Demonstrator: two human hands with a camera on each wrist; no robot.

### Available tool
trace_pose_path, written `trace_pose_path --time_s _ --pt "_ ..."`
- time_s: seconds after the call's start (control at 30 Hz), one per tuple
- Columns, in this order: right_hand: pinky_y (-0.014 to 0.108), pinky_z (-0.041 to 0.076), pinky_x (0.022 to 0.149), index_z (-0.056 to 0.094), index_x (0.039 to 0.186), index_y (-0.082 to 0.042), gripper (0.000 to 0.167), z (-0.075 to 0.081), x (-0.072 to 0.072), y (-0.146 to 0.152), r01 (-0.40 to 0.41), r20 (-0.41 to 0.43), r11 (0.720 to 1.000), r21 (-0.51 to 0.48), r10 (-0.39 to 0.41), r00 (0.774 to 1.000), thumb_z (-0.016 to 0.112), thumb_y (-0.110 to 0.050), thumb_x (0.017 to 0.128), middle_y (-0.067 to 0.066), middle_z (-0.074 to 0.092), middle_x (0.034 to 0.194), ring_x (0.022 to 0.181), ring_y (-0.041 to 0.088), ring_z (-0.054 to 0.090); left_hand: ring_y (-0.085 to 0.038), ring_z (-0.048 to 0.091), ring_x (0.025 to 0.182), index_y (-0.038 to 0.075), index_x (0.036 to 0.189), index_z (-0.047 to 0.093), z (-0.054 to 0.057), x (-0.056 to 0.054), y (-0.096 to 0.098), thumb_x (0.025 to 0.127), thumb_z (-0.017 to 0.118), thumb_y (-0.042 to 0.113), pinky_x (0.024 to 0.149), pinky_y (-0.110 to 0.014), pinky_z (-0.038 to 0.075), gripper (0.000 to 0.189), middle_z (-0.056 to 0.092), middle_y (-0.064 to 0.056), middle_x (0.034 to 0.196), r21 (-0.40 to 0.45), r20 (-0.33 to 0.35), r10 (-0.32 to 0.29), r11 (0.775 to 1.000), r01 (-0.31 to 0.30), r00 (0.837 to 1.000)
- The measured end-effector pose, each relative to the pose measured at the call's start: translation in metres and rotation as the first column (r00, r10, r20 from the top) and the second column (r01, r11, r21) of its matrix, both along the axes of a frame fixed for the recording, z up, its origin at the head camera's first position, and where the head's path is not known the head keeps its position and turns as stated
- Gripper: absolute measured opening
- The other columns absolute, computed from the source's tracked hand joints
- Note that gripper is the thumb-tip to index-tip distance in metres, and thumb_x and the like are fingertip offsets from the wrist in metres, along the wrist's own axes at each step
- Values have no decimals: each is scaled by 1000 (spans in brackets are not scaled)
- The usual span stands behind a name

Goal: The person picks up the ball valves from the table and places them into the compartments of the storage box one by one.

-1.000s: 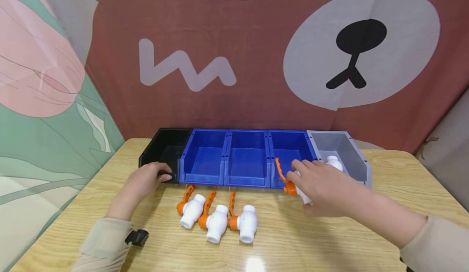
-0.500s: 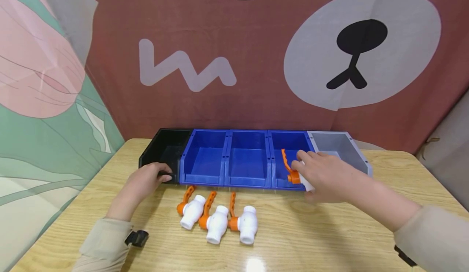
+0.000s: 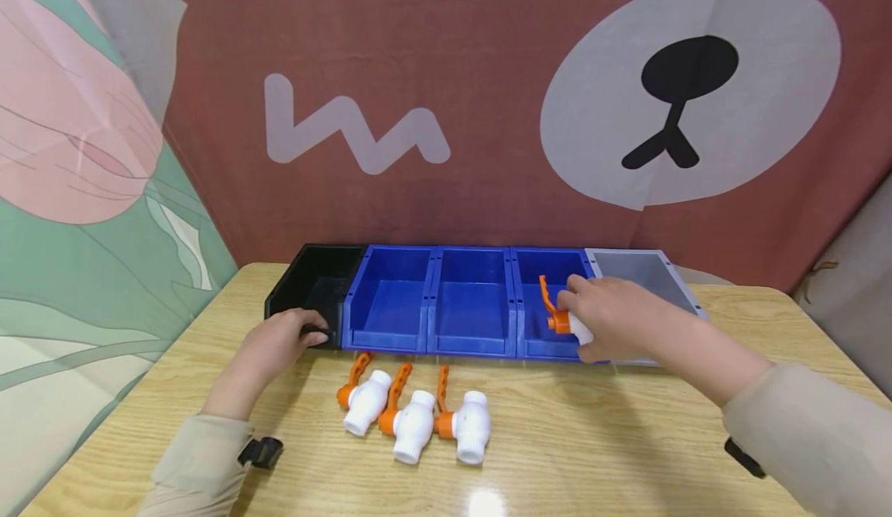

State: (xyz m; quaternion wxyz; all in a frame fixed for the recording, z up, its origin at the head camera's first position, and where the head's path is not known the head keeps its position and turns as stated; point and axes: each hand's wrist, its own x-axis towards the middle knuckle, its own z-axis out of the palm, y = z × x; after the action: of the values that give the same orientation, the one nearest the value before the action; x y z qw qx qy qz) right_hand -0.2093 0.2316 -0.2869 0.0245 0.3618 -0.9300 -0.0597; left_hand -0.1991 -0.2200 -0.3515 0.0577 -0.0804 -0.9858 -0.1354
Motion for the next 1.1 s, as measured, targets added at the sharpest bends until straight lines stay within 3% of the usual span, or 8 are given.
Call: trace_pose_path --time_s 0.63,1.1 --pt "34 54 62 67 108 -6 50 -6 -21 -11 1 50 1000 -15 0 999 89 -27 68 1 59 94 74 15 54 -31 66 95 9 103 74 -1 0 0 92 71 19 84 -49 54 15 70 -10 100 -2 -6 -2 1000 2 1000" --pt "35 55 61 66 113 -4 52 -17 -37 -19 50 103 999 -22 -47 994 87 -26 71 5 60 98 74 16 55 -32 66 96 8 103 74 -2 0 0 92 71 19 85 -49 54 15 70 -11 102 9 -7 6 1000 -6 1000"
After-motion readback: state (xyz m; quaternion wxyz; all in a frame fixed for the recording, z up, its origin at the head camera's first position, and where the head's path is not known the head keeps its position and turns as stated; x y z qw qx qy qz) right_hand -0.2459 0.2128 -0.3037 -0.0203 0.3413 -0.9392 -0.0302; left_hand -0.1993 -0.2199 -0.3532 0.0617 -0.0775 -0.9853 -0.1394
